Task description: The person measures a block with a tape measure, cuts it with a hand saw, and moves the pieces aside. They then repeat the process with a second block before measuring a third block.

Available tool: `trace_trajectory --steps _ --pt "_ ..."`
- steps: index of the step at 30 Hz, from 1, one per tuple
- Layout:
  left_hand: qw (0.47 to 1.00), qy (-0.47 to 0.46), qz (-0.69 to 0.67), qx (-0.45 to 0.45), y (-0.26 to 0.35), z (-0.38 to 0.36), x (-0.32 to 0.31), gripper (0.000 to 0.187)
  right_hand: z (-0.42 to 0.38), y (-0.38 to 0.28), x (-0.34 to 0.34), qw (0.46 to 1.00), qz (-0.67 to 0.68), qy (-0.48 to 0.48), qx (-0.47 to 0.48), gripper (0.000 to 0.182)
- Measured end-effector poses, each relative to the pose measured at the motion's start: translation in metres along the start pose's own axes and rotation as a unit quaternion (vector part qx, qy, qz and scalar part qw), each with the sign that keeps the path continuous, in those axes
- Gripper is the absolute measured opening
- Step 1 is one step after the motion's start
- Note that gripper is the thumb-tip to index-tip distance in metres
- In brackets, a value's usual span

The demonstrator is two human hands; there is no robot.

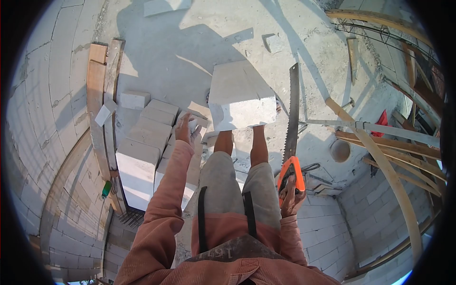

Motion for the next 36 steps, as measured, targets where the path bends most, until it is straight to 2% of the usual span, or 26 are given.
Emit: trace_trajectory --steps 5,8,11,14,17,19,20,23,24,26,29,32,36 --pt "0.999 0.002 0.023 -0.042 0.028 0.027 -0.027 0.053 -0.013 0.001 0.0 0.998 0.032 -0.002 -0.049 0.025" --pt "0.995 -0.025 0.056 -0.084 0.031 0.083 -0.032 0.074 -0.014 0.004 0.0 0.998 0.039 0.001 -0.056 0.025" --pt "0.989 0.017 0.132 -0.064 0.056 0.045 -0.068 0.099 -0.012 -0.002 0.0 0.999 0.019 0.0 -0.04 0.025" --pt "0.988 -0.039 0.15 0.0 0.035 0.018 -0.076 0.112 -0.003 -0.017 0.007 0.998 -0.052 -0.008 0.025 0.025" --pt "0.978 -0.104 0.122 0.136 0.001 -0.027 -0.087 0.109 0.013 -0.037 0.011 0.989 -0.081 -0.042 0.113 0.025" --pt "0.97 -0.133 0.1 0.175 -0.007 -0.035 -0.1 0.107 0.027 -0.059 0.012 0.979 -0.082 -0.063 0.176 0.025" --pt "0.965 -0.148 0.09 0.197 -0.013 -0.039 -0.106 0.105 0.036 -0.064 0.014 0.984 -0.102 -0.091 0.113 0.026" --pt "0.956 -0.217 0.054 0.19 -0.028 -0.031 -0.126 0.093 0.055 -0.066 0.033 0.99 -0.051 -0.118 0.049 0.027" --pt "0.962 -0.196 0.06 0.182 -0.027 -0.03 -0.124 0.088 0.06 -0.062 0.037 0.988 -0.09 -0.117 0.052 0.026" --pt "0.969 -0.16 0.075 0.17 -0.026 -0.03 -0.122 0.078 0.062 -0.058 0.04 0.989 -0.063 -0.127 0.044 0.025" --pt "0.973 -0.161 0.034 0.162 -0.037 -0.024 -0.118 0.072 0.068 -0.062 0.039 0.991 -0.023 -0.123 0.047 0.025" --pt "0.97 -0.106 -0.066 0.206 -0.062 -0.05 -0.111 0.071 0.073 -0.068 0.04 0.993 -0.013 -0.099 0.058 0.026" --pt "0.934 -0.09 -0.289 0.193 -0.128 -0.076 -0.13 0.067 0.076 -0.072 0.054 0.995 0.008 -0.072 0.066 0.028"
Point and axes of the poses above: each hand's wrist, its own z-axis towards the middle knuckle, its own x-axis out of the back of the hand, y = z × x, the point moved 8 cm from there along z, towards the middle knuckle, and after that the axes turned 11 degrees about -z, right-handed, at the moved point
